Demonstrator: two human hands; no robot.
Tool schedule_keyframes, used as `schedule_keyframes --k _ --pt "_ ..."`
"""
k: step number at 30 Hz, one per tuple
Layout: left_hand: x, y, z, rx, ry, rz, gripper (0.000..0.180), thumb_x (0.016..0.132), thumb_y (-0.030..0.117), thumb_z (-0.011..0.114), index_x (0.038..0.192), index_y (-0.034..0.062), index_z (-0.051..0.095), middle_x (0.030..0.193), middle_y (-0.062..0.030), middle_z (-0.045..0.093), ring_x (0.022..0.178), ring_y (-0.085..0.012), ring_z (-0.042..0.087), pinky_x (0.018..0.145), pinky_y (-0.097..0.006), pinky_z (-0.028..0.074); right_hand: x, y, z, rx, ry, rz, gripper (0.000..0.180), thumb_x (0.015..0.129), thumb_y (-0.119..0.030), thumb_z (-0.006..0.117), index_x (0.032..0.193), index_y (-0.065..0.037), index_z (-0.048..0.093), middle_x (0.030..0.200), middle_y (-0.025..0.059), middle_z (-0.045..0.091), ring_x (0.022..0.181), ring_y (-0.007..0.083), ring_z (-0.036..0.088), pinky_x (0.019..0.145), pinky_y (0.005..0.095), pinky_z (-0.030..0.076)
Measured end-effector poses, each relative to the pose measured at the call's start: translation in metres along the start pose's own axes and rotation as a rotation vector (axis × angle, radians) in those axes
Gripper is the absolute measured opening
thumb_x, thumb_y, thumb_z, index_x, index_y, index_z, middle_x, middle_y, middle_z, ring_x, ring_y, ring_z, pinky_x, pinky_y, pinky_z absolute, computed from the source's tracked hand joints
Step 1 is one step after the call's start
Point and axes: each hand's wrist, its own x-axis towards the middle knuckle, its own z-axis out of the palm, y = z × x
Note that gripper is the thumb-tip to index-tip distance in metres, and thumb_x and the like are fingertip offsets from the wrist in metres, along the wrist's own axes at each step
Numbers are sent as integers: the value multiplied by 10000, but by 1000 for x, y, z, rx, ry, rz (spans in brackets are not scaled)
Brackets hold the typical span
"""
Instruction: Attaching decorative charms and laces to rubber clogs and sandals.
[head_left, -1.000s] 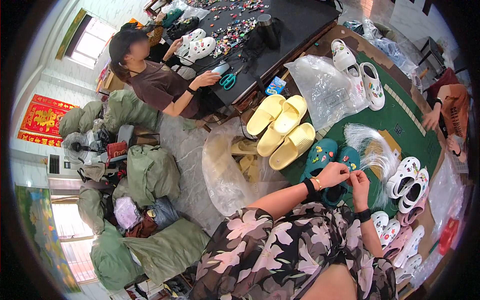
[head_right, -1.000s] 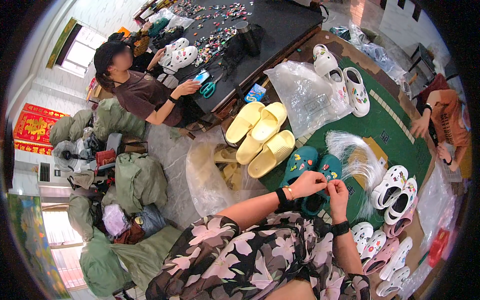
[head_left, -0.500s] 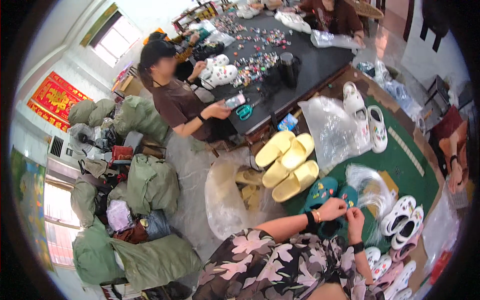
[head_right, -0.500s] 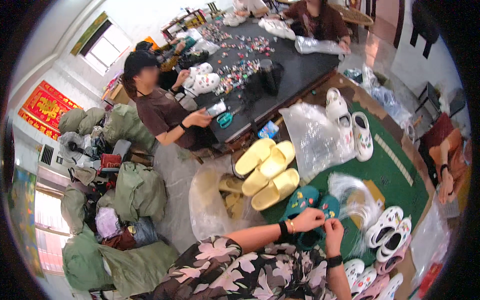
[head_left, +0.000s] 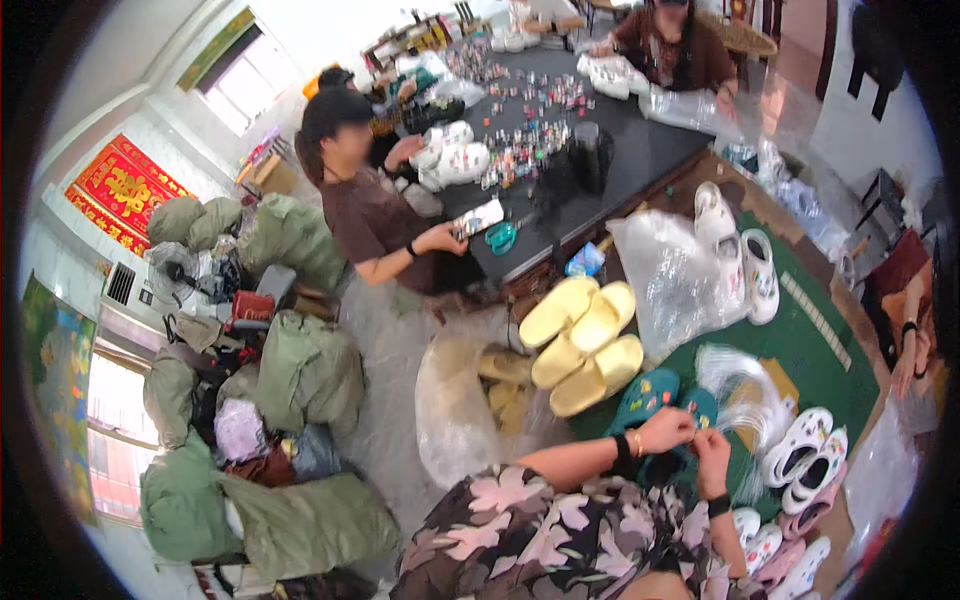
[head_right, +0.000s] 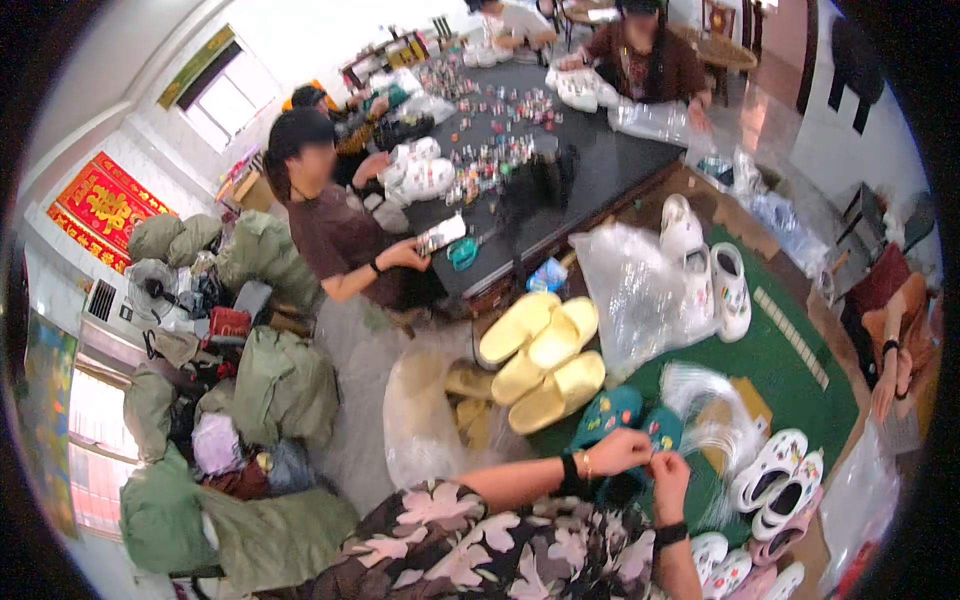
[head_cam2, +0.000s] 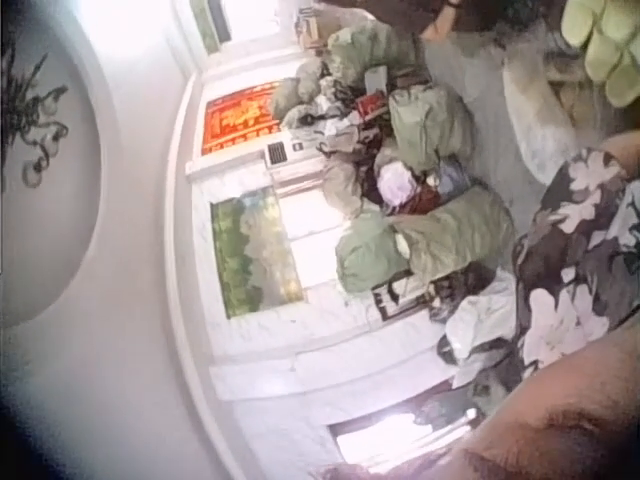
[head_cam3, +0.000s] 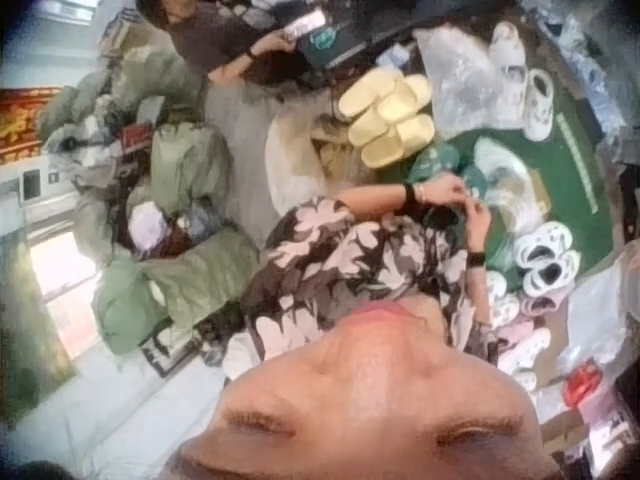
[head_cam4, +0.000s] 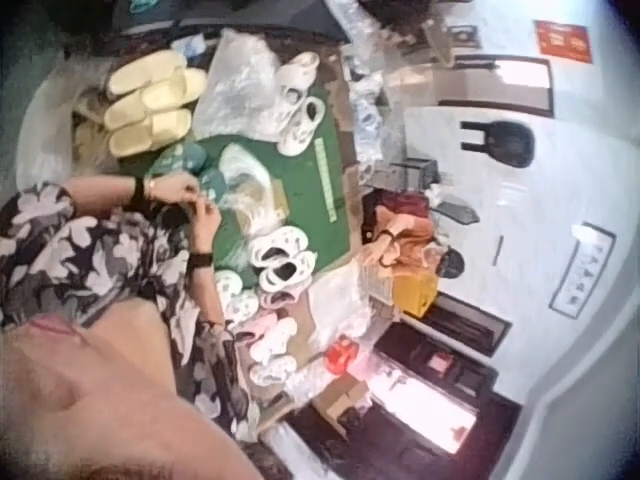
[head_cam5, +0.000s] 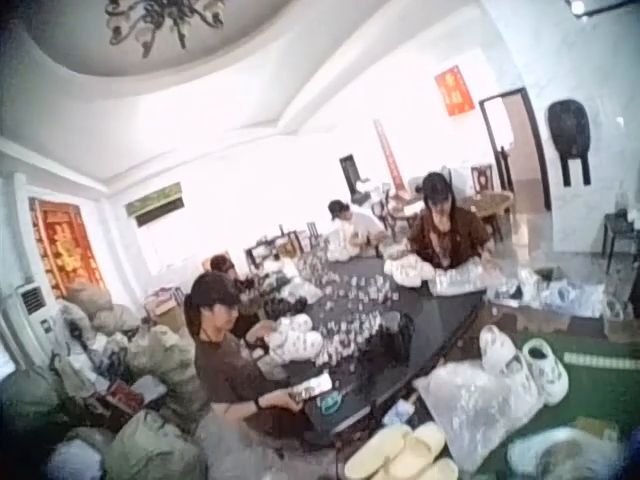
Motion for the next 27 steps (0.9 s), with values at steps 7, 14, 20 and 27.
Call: schedule_keyframes --k 7,14,20,27 --pt "2 15 -3 -41 64 -33 163 804 154 617 803 -7 642 732 -157 656 667 -272 650 610 -354 499 5 -7 3 106 47 68 117 902 -88 594 801 -29 604 708 -27 554 621 61 476 579 216 377" --pt "-8 4 5 17 51 -35 168 795 165 616 771 -1 623 709 -163 636 656 -297 636 612 -372 491 -6 8 1 94 22 60 126 911 -119 602 855 -7 607 728 10 595 622 84 519 576 227 411" --pt "-10 8 7 40 63 -6 168 811 165 633 810 -3 645 733 -171 652 687 -293 659 626 -372 505 -9 0 2 54 20 100 124 899 -138 618 851 -24 629 743 -5 615 640 64 539 582 215 413" --pt "-6 14 7 152 60 32 124 804 148 637 810 24 642 754 -130 649 711 -337 628 642 -404 498 -4 1 -13 -64 106 111 124 887 -136 630 809 -41 641 727 -16 611 621 58 518 566 211 398"
